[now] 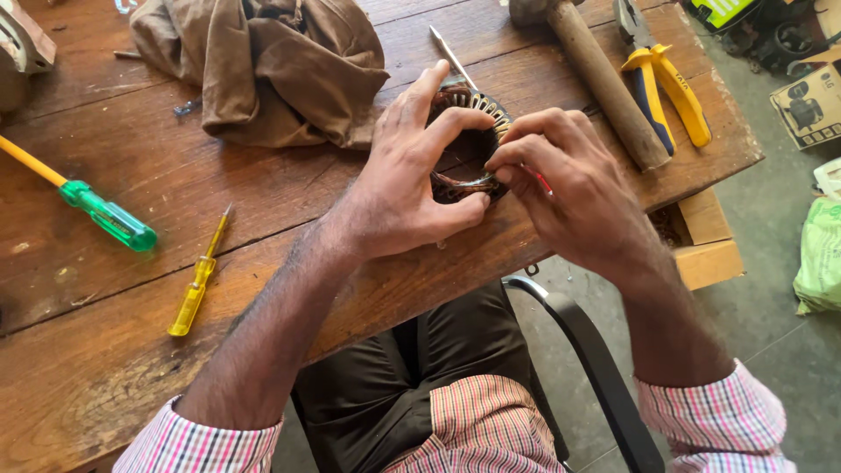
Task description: The person works on an electric motor stator at a wooden workbench, prying old copper windings out of the slots with a flathead screwdriver and pulling out wire pieces by hand. They use pliers to grip and extract remaining wire and continue loosening windings around the stator.
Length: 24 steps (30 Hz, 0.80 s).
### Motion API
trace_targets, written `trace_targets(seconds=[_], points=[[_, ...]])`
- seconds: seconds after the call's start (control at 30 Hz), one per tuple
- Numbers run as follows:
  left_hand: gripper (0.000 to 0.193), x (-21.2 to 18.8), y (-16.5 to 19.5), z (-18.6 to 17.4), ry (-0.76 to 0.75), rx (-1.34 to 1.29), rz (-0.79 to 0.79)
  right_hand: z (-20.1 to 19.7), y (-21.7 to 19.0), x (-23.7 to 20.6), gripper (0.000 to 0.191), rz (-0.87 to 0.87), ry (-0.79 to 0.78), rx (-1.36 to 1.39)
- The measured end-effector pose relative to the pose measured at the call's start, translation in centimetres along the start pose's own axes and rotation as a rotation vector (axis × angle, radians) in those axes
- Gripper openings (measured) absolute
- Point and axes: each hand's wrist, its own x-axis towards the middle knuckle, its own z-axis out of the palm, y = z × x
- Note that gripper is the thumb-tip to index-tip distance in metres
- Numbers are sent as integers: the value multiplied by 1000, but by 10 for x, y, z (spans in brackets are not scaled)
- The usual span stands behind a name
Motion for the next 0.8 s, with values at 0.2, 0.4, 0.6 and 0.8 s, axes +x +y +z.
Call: trace_targets(seconds=[0.2, 0.4, 0.6, 0.8], points=[[67, 1, -1, 0, -9, 11, 8, 2, 7, 13, 20, -28, -34, -12], [62, 0, -1, 0, 28, -1, 30, -16, 25, 22, 31, -78, -209, 252], [64, 0, -3, -1, -11, -25, -1, -4, 41, 30, 25, -159, -247, 201], [64, 2, -5, -5, -24, -47, 23, -7, 51, 51, 20, -228, -341, 212]])
